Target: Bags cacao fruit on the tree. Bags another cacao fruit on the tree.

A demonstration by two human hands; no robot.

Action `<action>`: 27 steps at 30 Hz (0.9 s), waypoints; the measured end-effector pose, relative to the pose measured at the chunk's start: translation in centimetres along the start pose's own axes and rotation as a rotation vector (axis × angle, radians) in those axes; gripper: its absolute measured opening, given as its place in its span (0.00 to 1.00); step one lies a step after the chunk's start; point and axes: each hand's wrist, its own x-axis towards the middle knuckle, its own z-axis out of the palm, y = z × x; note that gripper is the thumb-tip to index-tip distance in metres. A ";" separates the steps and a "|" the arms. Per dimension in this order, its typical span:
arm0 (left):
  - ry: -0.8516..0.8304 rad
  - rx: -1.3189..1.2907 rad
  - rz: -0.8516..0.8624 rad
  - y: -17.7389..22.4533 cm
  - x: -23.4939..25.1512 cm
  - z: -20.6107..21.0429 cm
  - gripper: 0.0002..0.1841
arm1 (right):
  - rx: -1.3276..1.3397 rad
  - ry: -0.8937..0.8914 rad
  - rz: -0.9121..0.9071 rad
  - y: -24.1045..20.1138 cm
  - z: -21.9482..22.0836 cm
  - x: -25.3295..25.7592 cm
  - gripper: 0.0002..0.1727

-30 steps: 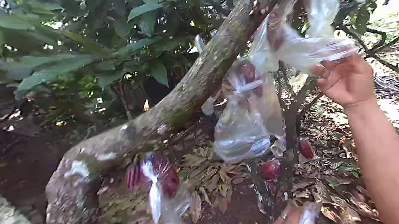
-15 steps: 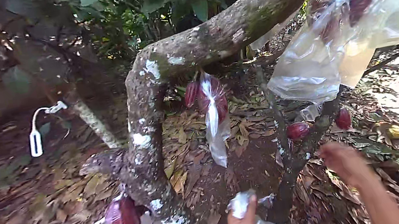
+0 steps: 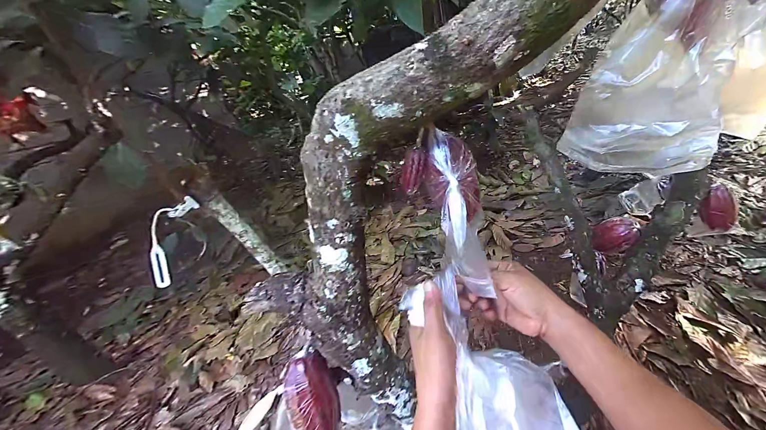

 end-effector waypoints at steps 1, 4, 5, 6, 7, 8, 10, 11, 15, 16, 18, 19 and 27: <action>-0.018 0.019 -0.050 0.5 1.0 0.4 0.27 | -0.134 0.046 -0.068 -0.4 -0.2 -0.3 0.14; -0.051 0.118 -0.079 1.9 1.6 1.8 0.15 | -0.670 0.143 -0.359 -1.3 -0.7 -0.4 0.13; -0.050 0.106 -0.078 2.1 1.6 2.4 0.11 | -0.790 0.146 -0.407 -1.5 -0.9 -0.4 0.14; -0.034 0.066 -0.078 1.9 1.7 2.8 0.09 | -0.864 0.142 -0.417 -1.7 -0.8 -0.6 0.15; -0.012 -0.001 -0.077 1.5 1.9 3.1 0.07 | -0.905 0.141 -0.412 -1.9 -0.7 -0.9 0.16; 0.005 -0.086 -0.079 1.1 2.0 3.2 0.06 | -0.915 0.148 -0.400 -2.0 -0.6 -1.2 0.17; 0.002 -0.285 -0.085 0.0 2.3 2.8 0.04 | -0.819 0.199 -0.384 -2.1 -0.8 -1.6 0.18; -0.040 -0.411 -0.089 -0.5 2.2 2.4 0.09 | -0.697 0.237 -0.372 -2.1 -1.1 -1.8 0.17; -0.506 -0.979 -0.172 -2.4 2.5 -0.2 0.16 | 0.228 0.183 -0.192 -2.4 -2.2 -1.8 0.21; -0.660 -1.098 -0.226 -3.0 2.9 -0.5 0.16 | 0.412 0.142 -0.166 -2.2 -2.3 -1.7 0.22; -0.955 -1.281 -0.375 -3.8 4.0 -0.7 0.17 | 0.673 0.057 -0.180 -1.4 -2.3 -1.6 0.24; -1.069 -1.331 -0.445 -4.1 4.7 -0.7 0.17 | 0.753 0.027 -0.192 -1.0 -2.3 -1.5 0.25; -1.182 -1.033 -0.672 -3.8 7.6 -0.5 0.24 | 0.818 -0.064 -0.174 -1.9 -3.1 0.9 0.30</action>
